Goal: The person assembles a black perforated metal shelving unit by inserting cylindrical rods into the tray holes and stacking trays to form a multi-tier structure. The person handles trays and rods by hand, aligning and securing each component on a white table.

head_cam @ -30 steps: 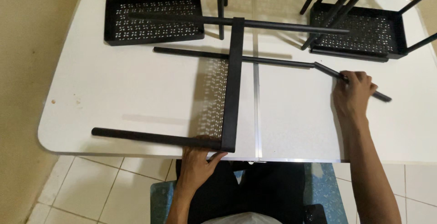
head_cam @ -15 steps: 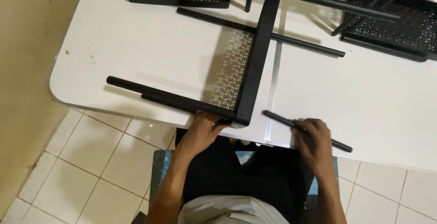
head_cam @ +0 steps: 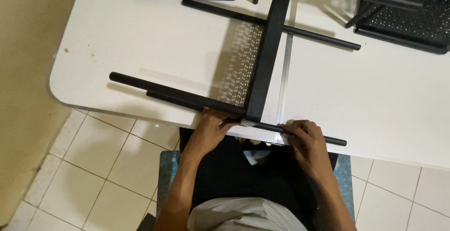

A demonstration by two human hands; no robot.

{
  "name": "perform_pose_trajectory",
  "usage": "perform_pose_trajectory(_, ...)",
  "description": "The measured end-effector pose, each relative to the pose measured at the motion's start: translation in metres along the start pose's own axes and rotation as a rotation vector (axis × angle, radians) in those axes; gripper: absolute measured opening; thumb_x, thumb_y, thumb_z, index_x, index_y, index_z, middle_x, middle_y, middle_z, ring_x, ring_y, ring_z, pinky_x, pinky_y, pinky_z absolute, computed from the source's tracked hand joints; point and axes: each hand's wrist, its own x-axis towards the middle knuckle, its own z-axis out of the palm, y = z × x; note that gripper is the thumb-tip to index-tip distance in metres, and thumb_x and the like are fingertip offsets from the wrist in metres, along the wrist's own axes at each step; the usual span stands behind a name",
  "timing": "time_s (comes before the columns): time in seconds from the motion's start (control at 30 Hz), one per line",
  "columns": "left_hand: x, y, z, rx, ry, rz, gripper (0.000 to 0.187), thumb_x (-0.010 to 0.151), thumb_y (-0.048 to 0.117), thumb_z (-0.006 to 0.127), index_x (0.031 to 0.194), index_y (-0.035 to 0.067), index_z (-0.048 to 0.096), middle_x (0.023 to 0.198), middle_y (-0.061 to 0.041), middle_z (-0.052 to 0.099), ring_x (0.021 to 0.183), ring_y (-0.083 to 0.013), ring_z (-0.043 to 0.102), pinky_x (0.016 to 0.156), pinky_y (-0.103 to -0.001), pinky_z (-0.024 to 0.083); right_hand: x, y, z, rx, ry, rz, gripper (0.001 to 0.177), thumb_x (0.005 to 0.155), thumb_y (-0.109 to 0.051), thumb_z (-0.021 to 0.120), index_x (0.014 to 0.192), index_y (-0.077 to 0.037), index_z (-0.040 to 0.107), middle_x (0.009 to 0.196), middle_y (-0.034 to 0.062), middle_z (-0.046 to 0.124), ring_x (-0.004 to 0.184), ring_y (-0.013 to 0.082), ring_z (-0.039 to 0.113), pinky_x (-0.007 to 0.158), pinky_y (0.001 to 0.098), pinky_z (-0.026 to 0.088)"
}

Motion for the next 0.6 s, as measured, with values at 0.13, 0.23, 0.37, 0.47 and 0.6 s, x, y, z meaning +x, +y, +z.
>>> perform_pose_trajectory(0.13, 0.002, -0.002, 0.0, 0.016, 0.036, 0.073, 0.02, 0.085, 0.019, 0.078, 0.103, 0.01, 0.08, 0.106, -0.007, 0.077, 0.11, -0.0297, 0.065, 0.104, -0.045, 0.042, -0.004, 0.001, 0.004, -0.052, 0.018, -0.024, 0.03, 0.084, -0.003, 0.074, 0.114, -0.008, 0.076, 0.106, 0.0086, 0.066, 0.096, 0.0264, 0.059, 0.084, 0.0389, 0.049)
perform_pose_trajectory(0.23, 0.001, -0.001, 0.001, -0.024, 0.04, 0.076, 0.019, 0.087, 0.017, 0.077, 0.105, 0.011, 0.08, 0.105, -0.007, 0.077, 0.106, -0.0294, 0.067, 0.098, -0.043, 0.047, -0.004, 0.008, 0.008, -0.069, 0.043, -0.066, 0.029, 0.084, -0.004, 0.075, 0.113, -0.008, 0.076, 0.105, 0.0087, 0.066, 0.095, 0.0269, 0.059, 0.083, 0.039, 0.049)
perform_pose_trajectory(0.37, 0.002, 0.004, -0.001, -0.064, 0.023, -0.013, 0.02, 0.086, 0.013, 0.077, 0.106, 0.011, 0.08, 0.106, -0.009, 0.076, 0.103, -0.0301, 0.068, 0.088, -0.042, 0.053, -0.003, 0.011, 0.007, -0.079, 0.022, -0.067, 0.027, 0.086, -0.005, 0.074, 0.112, -0.008, 0.076, 0.105, 0.0085, 0.067, 0.095, 0.0266, 0.06, 0.083, 0.0389, 0.05)
perform_pose_trajectory(0.47, 0.001, 0.005, -0.002, -0.122, -0.04, -0.127, 0.02, 0.089, 0.017, 0.075, 0.109, 0.015, 0.078, 0.105, -0.005, 0.078, 0.097, -0.024, 0.073, 0.082, -0.038, 0.058, -0.001, 0.005, 0.004, -0.067, -0.021, 0.009, 0.027, 0.086, -0.006, 0.073, 0.113, -0.007, 0.076, 0.107, 0.0094, 0.067, 0.096, 0.0274, 0.061, 0.083, 0.0396, 0.051)
perform_pose_trajectory(0.6, -0.001, 0.002, 0.001, -0.032, 0.089, 0.103, 0.018, 0.086, 0.012, 0.078, 0.103, 0.008, 0.079, 0.1, -0.011, 0.077, 0.095, -0.0287, 0.072, 0.087, -0.041, 0.055, 0.006, 0.002, 0.002, -0.004, -0.095, 0.093, 0.025, 0.087, -0.006, 0.073, 0.112, -0.007, 0.076, 0.105, 0.0098, 0.067, 0.097, 0.0273, 0.062, 0.084, 0.0394, 0.051)
